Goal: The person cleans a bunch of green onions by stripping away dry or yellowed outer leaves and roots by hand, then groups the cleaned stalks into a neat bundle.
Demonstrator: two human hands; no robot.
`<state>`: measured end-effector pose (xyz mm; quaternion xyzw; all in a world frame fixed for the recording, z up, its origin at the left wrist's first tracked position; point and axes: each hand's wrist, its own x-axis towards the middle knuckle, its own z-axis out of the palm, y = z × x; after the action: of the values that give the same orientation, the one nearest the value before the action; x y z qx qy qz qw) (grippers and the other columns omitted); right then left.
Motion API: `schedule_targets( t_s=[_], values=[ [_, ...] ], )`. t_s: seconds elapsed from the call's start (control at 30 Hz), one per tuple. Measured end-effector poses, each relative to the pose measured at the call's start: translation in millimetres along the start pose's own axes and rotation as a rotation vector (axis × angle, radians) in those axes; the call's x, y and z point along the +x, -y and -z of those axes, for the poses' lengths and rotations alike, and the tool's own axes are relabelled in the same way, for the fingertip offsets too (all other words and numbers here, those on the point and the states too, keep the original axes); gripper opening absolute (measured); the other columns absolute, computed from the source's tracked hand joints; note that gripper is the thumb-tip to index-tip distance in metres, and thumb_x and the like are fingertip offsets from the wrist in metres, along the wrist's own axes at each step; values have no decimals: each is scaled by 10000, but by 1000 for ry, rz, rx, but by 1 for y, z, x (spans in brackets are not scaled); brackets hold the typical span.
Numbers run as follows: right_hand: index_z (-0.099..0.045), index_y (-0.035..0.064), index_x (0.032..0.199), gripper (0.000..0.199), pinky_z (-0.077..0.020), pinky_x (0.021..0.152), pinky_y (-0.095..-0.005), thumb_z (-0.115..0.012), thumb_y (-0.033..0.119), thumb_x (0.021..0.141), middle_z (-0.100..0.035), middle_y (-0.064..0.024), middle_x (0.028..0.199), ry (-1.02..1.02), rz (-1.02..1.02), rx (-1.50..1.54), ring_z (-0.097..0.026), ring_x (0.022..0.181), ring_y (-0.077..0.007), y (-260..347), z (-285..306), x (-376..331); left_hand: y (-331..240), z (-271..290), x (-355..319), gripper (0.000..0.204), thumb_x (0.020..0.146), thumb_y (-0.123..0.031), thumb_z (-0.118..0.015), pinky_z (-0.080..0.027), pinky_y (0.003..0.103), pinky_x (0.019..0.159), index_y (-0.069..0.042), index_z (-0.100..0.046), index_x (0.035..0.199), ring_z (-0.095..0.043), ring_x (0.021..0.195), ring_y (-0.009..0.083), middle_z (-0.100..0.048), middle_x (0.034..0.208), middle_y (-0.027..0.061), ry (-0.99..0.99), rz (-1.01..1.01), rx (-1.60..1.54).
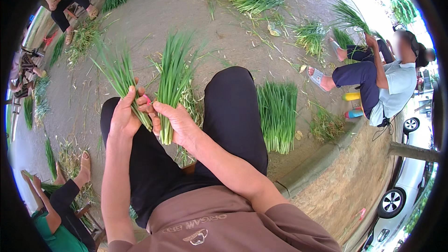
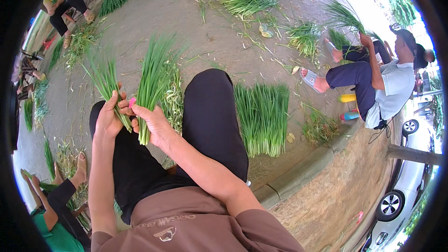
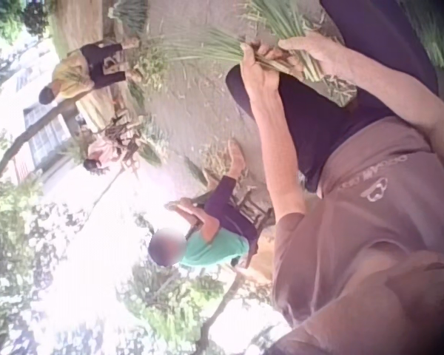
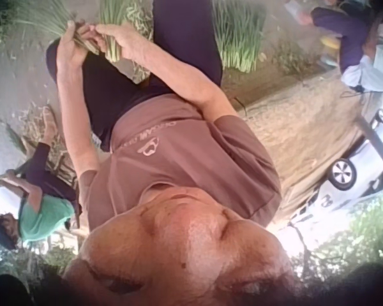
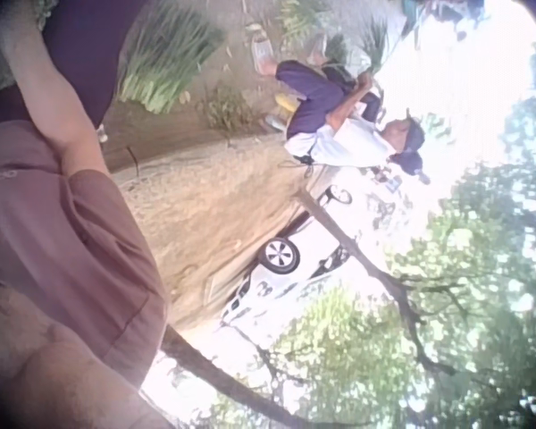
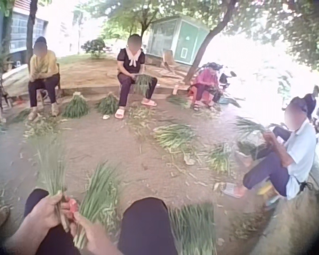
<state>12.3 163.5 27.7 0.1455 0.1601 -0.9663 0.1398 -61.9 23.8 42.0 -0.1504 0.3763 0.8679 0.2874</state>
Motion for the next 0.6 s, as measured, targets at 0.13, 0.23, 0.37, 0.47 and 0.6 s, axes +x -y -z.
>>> schedule_targets(
  t_s=[0.13,0.23,0.37,0.47,0.6],
  values=[
    [-596,40,978,174,-406,409,-215,-600,186,884,-610,-29,723,7,-3,15,-482,455,-68,7,4,4,16,-18,13,362,949,-225,-512,-403,191,519,-148,-439,1294,-420,638,75,-504,904,24,58,10,0],
    [-591,41,904,164,-396,393,-221,-595,203,885,-570,-25,681,-51,-31,41,-466,439,-71,24,-21,6,12,-23,18,332,960,-224,-483,-389,196,506,-77,-441,1255,-418,615,72,-503,861,18,45,-38,44],
    [-538,23,822,204,-458,400,-266,-610,209,870,-546,-54,601,49,-13,-91,-494,418,-111,66,-47,32,-5,-11,40,209,952,-126,-428,-379,178,489,-27,-483,1128,-438,618,63,-532,863,22,240,56,-114],
    [-548,22,802,186,-509,419,-325,-650,175,830,-566,-76,612,95,7,-251,-535,432,-145,99,-85,42,-32,-6,55,222,926,-66,-448,-400,179,515,-18,-493,1139,-470,649,79,-527,877,43,186,68,-160],
    [-575,10,877,221,-466,439,-244,-725,136,773,-586,-72,688,133,204,-339,-554,514,-116,121,-61,89,-44,-21,78,316,918,-64,-503,-499,313,667,-36,-471,1231,-574,742,187,-551,822,63,90,-132,133]
  ],
)
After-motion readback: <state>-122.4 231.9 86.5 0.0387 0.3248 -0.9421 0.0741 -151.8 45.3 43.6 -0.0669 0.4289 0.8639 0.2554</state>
